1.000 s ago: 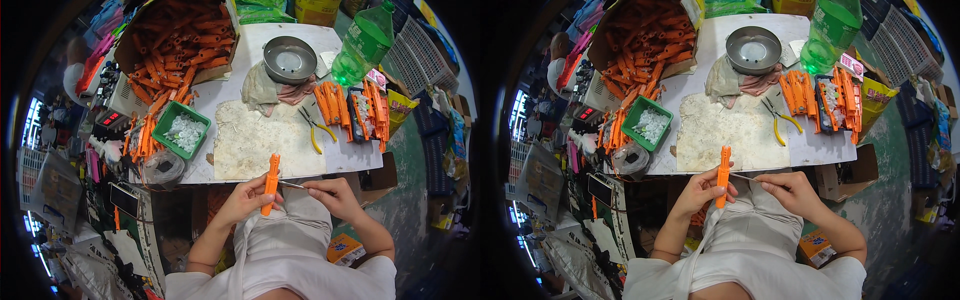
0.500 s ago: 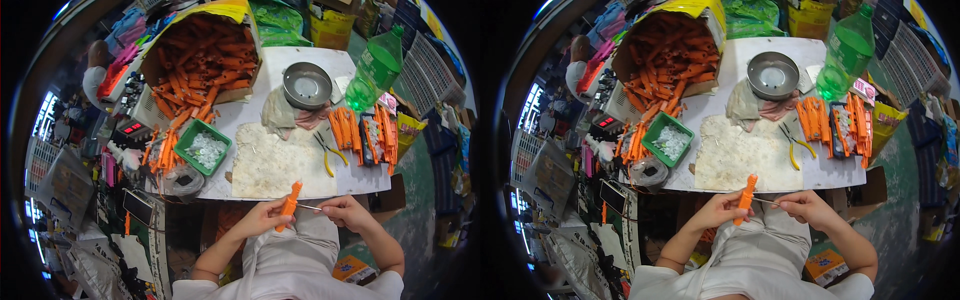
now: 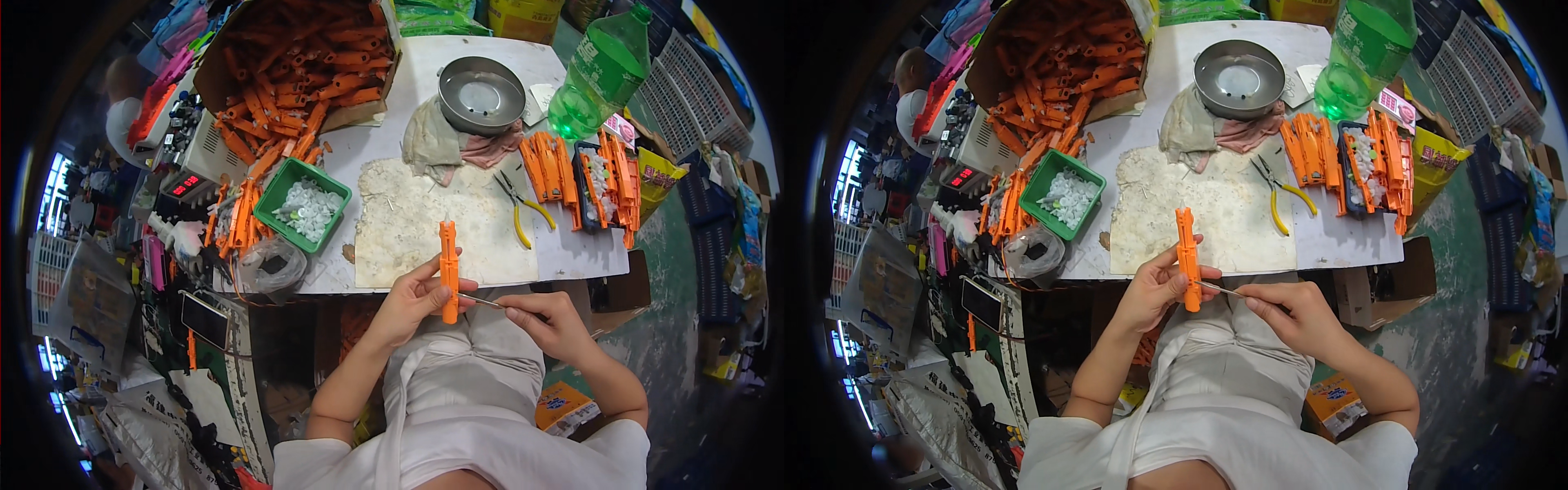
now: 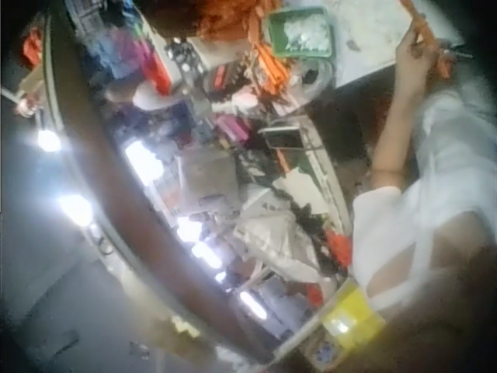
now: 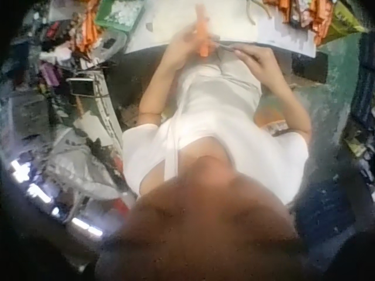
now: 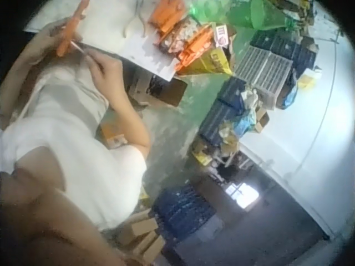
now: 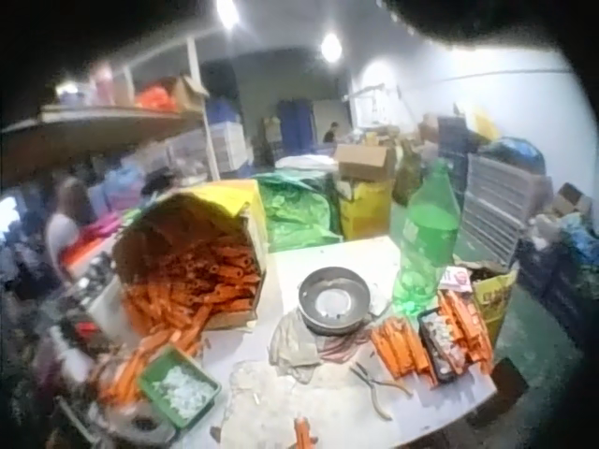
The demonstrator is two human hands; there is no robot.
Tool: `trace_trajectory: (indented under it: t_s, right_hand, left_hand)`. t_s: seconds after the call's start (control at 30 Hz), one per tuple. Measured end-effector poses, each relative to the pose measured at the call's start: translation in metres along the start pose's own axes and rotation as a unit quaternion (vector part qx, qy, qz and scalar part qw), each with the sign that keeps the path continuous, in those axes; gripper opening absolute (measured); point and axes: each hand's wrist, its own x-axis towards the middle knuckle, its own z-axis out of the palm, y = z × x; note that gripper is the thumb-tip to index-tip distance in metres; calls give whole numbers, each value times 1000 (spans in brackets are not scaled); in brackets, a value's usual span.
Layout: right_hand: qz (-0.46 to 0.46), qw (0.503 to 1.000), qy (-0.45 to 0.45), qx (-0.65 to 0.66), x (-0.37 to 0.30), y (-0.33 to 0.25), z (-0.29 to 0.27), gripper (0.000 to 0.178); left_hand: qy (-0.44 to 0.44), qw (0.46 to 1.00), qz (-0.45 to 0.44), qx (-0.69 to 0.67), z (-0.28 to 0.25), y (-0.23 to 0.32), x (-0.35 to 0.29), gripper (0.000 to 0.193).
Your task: The person assembles orange plastic components by inserting small white pieces into them using a screwdriver. They repeatedly pick up orange parts, insert the white pieces, and place the assembled units on the table.
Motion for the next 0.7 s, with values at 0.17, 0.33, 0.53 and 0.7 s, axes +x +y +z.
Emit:
trace_trajectory:
  t_s: [0.17,0.33,0.53,0.7]
  right_hand:
    - [-17,1000,-5,26,0,12,4,20]
    - [28,999,-28,27,1,10,-5,21]
    - [-7,997,-25,67,4,21,-2,22]
    - [91,988,-64,108,8,14,-3,22]
  left_hand:
    - [-6,1000,8,26,0,0,1,64]
    - [-12,1000,4,23,0,2,-1,64]
    - [-19,999,-19,30,0,4,0,64]
    - [-32,997,-58,47,-3,16,0,63]
